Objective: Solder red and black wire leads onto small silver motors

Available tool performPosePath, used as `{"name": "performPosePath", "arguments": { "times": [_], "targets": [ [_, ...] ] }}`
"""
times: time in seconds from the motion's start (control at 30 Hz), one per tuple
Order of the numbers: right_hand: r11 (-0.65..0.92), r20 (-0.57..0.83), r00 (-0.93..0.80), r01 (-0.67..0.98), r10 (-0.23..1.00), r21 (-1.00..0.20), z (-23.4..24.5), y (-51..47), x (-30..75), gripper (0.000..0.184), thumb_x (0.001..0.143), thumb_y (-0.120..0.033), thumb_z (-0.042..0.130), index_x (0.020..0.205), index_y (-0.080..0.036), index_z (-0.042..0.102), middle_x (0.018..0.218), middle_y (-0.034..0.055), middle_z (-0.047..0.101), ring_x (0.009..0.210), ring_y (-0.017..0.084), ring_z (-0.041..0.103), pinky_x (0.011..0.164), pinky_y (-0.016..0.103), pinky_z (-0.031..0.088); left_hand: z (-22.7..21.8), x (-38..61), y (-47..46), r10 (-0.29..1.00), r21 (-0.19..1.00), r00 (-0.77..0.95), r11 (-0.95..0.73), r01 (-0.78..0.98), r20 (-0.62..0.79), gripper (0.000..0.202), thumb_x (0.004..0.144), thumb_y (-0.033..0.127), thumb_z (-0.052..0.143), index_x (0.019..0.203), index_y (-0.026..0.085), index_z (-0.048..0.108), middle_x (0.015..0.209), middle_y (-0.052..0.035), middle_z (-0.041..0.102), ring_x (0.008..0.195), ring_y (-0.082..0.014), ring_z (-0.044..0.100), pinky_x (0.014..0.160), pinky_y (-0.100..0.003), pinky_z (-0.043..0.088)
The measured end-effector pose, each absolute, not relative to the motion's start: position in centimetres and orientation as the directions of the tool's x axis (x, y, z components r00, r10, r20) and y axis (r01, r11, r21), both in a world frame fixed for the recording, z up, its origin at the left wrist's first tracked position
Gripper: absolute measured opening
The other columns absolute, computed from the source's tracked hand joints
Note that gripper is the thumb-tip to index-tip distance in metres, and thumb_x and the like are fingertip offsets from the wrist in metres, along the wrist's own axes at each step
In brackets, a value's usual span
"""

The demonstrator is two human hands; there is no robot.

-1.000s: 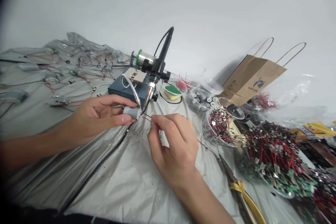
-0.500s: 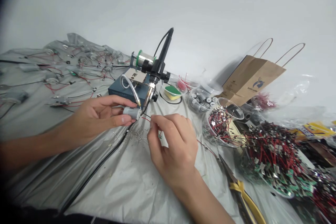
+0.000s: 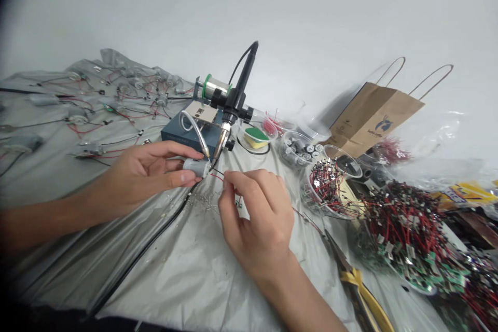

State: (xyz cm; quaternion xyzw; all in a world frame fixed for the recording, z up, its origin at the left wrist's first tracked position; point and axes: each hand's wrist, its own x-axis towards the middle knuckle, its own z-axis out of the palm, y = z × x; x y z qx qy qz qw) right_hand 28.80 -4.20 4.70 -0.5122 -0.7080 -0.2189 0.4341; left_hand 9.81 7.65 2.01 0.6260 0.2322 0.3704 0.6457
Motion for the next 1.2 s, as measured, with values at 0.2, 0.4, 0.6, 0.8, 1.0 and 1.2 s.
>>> {"name": "performPosePath", "arguments": {
  "times": [0.2,0.4,0.6,0.8,1.0,1.2],
  "targets": [
    [0.372,0.832,-0.095,0.918,0.547,-0.14,4.74,-4.15,28.8,0.015,0.095,-0.002,0.068,0.102,-0.014,0.072,0.081,0.0027,0.069,0.073,0.016,0.065,0.067,0.034,0.051,2.18,9.74,7.5,0.784,0.98,0.592,-0.11,-0.167,0.189,0.025,0.088,0.029,0.089,0.11,0.022,0.081,0.055,0.0096,0.044,0.063,-0.0127,0.055,0.061,-0.022,0.046],
    [0.37,0.83,-0.095,0.918,0.549,-0.139,4.66,-4.16,28.74,0.016,0.096,-0.003,0.068,0.103,-0.017,0.071,0.082,0.0017,0.069,0.072,0.015,0.065,0.067,0.034,0.052,2.34,9.74,7.47,0.791,0.981,0.583,-0.126,-0.145,0.187,0.025,0.088,0.029,0.088,0.111,0.023,0.082,0.054,0.0112,0.034,0.058,-0.012,0.048,0.06,-0.024,0.045],
    [0.368,0.83,-0.093,0.919,0.55,-0.141,4.64,-4.06,28.77,0.017,0.096,-0.003,0.068,0.103,-0.018,0.071,0.082,0.0016,0.069,0.072,0.016,0.065,0.066,0.034,0.052,2.31,9.74,7.48,0.781,0.981,0.596,-0.108,-0.164,0.186,0.024,0.088,0.029,0.089,0.11,0.024,0.082,0.055,0.0091,0.044,0.065,-0.0134,0.057,0.063,-0.023,0.047],
    [0.372,0.828,-0.097,0.918,0.552,-0.14,4.59,-4.11,28.8,0.016,0.096,-0.002,0.068,0.102,-0.017,0.071,0.081,0.0022,0.069,0.071,0.016,0.065,0.066,0.034,0.052,2.32,9.83,7.5,0.782,0.98,0.595,-0.107,-0.166,0.186,0.024,0.088,0.028,0.089,0.111,0.024,0.082,0.07,0.0041,0.063,0.075,-0.0141,0.063,0.066,-0.022,0.05],
    [0.37,0.828,-0.096,0.918,0.552,-0.141,4.55,-4.17,28.76,0.015,0.095,-0.002,0.068,0.102,-0.015,0.072,0.081,0.0029,0.069,0.072,0.016,0.065,0.066,0.033,0.053,2.53,9.81,7.51,0.788,0.976,0.58,-0.129,-0.173,0.207,0.022,0.087,0.026,0.089,0.108,0.024,0.083,0.053,0.0114,0.028,0.058,-0.0116,0.047,0.06,-0.022,0.046],
    [0.371,0.836,-0.096,0.919,0.54,-0.134,4.51,-4.04,28.78,0.016,0.095,-0.002,0.068,0.102,-0.016,0.072,0.081,0.0027,0.069,0.072,0.016,0.065,0.066,0.033,0.052,2.46,9.76,7.45,0.784,0.978,0.59,-0.108,-0.179,0.194,0.021,0.087,0.025,0.088,0.107,0.024,0.083,0.052,0.0115,0.027,0.061,-0.0127,0.051,0.063,-0.022,0.048]
  ]
}}
